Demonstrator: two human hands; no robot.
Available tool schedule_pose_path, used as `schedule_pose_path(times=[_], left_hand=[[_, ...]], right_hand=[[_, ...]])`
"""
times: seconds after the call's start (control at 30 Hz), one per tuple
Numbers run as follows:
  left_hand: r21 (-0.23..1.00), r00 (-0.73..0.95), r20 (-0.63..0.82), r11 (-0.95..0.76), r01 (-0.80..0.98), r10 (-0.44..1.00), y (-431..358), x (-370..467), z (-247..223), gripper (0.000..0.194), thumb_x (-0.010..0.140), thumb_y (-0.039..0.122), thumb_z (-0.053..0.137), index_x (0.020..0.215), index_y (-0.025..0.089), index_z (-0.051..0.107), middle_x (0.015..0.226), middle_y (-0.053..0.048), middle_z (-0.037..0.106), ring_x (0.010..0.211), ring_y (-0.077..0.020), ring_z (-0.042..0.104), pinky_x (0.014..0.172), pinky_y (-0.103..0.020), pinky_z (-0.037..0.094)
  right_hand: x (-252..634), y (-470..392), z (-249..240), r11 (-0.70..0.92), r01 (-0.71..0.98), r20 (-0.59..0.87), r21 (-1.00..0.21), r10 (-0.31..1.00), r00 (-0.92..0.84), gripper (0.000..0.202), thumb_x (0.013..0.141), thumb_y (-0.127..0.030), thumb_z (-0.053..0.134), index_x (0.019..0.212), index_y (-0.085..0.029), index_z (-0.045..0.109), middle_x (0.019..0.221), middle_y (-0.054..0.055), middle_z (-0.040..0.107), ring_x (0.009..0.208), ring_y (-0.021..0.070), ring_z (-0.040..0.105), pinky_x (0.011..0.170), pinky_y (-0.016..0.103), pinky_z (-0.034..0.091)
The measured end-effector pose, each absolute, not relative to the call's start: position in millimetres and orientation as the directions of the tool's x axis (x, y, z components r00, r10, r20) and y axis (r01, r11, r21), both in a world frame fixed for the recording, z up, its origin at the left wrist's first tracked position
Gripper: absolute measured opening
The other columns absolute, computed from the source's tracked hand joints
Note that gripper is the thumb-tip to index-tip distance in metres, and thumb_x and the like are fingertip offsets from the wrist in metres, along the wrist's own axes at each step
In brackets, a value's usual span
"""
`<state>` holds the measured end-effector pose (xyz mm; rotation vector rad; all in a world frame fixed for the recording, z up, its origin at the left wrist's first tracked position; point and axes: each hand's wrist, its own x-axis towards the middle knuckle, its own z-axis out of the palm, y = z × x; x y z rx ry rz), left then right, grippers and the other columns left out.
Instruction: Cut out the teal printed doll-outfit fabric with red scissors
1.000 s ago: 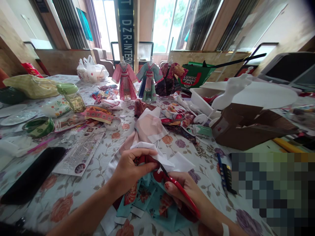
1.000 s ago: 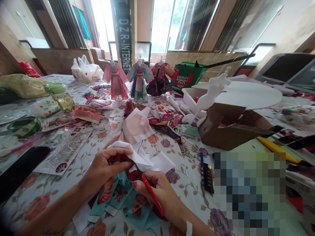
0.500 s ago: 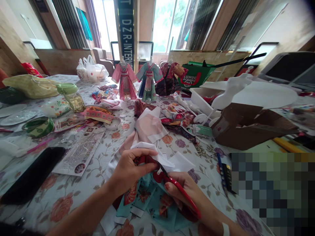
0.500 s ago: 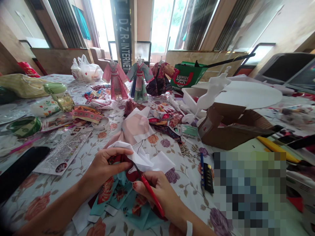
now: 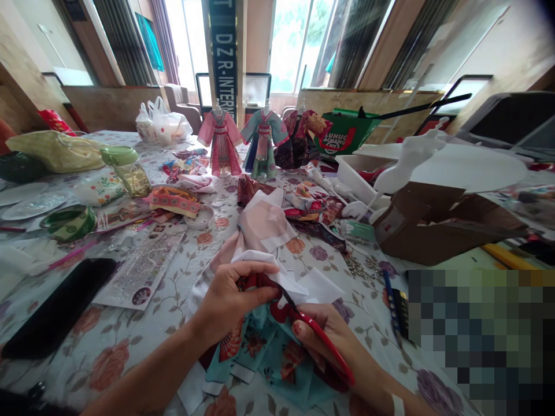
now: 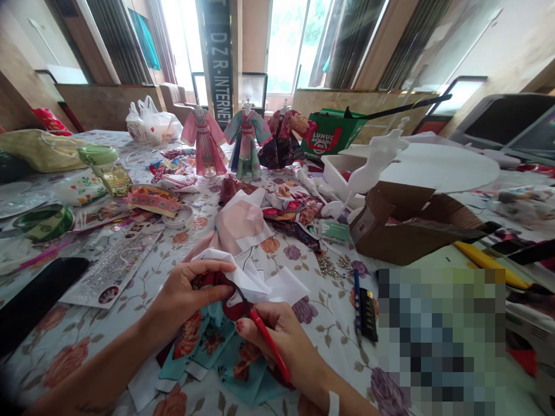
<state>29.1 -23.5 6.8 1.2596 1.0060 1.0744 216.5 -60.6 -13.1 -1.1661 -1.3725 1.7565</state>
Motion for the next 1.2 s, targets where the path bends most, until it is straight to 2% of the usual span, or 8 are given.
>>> schedule_pose_path(times=[0.13, 0.37, 0.67, 1.2], left_hand=[[0.998, 0.210, 0.010, 0.003, -0.063, 0.978, -24.1, 29.9, 6.1, 0.025, 0.065, 0.017, 0.080, 0.089, 0.023, 0.076, 0.090, 0.001, 0.073, 0.080, -0.0116, 0.066, 0.071, -0.015, 0.053], [0.997, 0.158, 0.074, -0.074, -0.007, 0.985, -25.5, 31.7, 6.3, 0.023, 0.067, 0.018, 0.078, 0.090, 0.022, 0.076, 0.087, -0.001, 0.074, 0.078, -0.0126, 0.067, 0.071, -0.018, 0.054], [0.983, 0.145, 0.165, -0.174, 0.051, 0.976, -25.5, 31.1, 7.4, 0.020, 0.072, 0.016, 0.074, 0.091, 0.021, 0.075, 0.095, -0.002, 0.074, 0.090, -0.0153, 0.066, 0.080, -0.020, 0.053], [0.992, 0.133, 0.105, -0.113, 0.056, 0.986, -25.5, 32.4, 9.6, 0.020, 0.071, 0.016, 0.074, 0.090, 0.020, 0.076, 0.094, -0.003, 0.074, 0.085, -0.0162, 0.067, 0.074, -0.021, 0.054]], right_hand=[[216.0, -61.3, -11.4, -0.258, 0.061, -0.260, -0.964, 0.879, -0.399, 0.056, 0.070, -0.065, 0.066, 0.051, -0.018, 0.042, 0.040, -0.008, 0.034, 0.037, 0.0049, 0.026, 0.036, 0.021, 0.014], [211.3, -59.7, -5.6, -0.300, 0.004, -0.278, -0.954, 0.880, -0.385, 0.054, 0.067, -0.058, 0.072, 0.049, -0.018, 0.041, 0.038, -0.007, 0.037, 0.035, 0.0047, 0.027, 0.036, 0.020, 0.016], [213.8, -61.2, -8.8, -0.301, 0.052, -0.300, -0.952, 0.893, -0.335, 0.055, 0.067, -0.060, 0.071, 0.049, -0.018, 0.040, 0.036, -0.008, 0.035, 0.035, 0.0038, 0.025, 0.036, 0.021, 0.014], [213.9, -59.5, -9.9, -0.261, 0.085, -0.274, -0.962, 0.901, -0.335, 0.057, 0.069, -0.064, 0.067, 0.048, -0.019, 0.039, 0.036, -0.007, 0.035, 0.036, 0.0048, 0.026, 0.037, 0.022, 0.015]])
